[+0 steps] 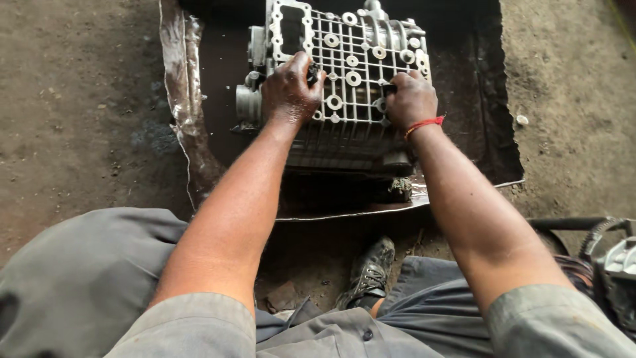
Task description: The person scrubs a metallic engine block with a rag and a small tool to remove grime. They rotate the block to clean different sides and wipe away debris.
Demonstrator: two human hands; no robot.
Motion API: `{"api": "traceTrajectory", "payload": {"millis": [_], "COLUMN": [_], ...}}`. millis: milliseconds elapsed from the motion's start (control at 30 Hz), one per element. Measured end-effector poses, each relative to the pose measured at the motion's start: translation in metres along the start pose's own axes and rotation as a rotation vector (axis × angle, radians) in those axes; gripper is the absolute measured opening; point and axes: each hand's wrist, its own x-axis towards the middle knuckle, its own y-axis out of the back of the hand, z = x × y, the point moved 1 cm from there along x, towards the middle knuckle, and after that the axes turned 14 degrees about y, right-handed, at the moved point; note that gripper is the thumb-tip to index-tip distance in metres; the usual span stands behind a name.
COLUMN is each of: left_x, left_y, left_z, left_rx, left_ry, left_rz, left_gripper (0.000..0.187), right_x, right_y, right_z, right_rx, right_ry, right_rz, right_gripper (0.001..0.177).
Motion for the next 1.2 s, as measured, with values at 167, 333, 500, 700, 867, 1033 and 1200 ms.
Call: {"api": "traceTrajectory", "payload": {"millis": [167, 333, 500, 700, 867, 1033, 1200], "left_x": [0.003, 0.001, -0.001, 0.006, 0.005, 0.005, 0.005], "left_y": [-0.002, 0.001, -0.001, -0.018, -0.018, -0.012, 0.003], "left_z": [0.001, 0.005, 0.001, -0.008, -0.010, -0.002, 0.008], "left_rx": [0.001, 0.000, -0.020, -0.020, 0.029, 0.009, 0.012], "left_ry": [0.023, 0.034, -0.003, 0.012, -0.007, -0.004, 0.112], "left_rz": [-0.013, -0.024, 0.016, -0.008, 0.002, 0.025, -0.123], "left_gripper": [0.025, 0.026, 0.026, 0.025, 0.027, 0.031, 0.029], "right_x": [0.002, 0.027, 0.010, 0.001, 0.011, 0.006, 0.018], "right_y": [-0.019, 0.003, -0.009, -0.015, -0.019, -0.013, -0.019], "right_z": [0.007, 0.027, 0.012, 0.038, 0.035, 0.026, 0.042], "right_rx": [-0.022, 0.305, -0.027, 0.134, 0.191, 0.062, 0.120], "right_ry": [-0.107, -0.245, 0.006, -0.204, -0.203, -0.105, -0.011], "right_rz": [0.032, -0.383, 0.071, 0.239, 0.166, 0.103, 0.053], "right_gripper": [0.018, 0.022, 0.018, 0.020, 0.019, 0.016, 0.015]}}
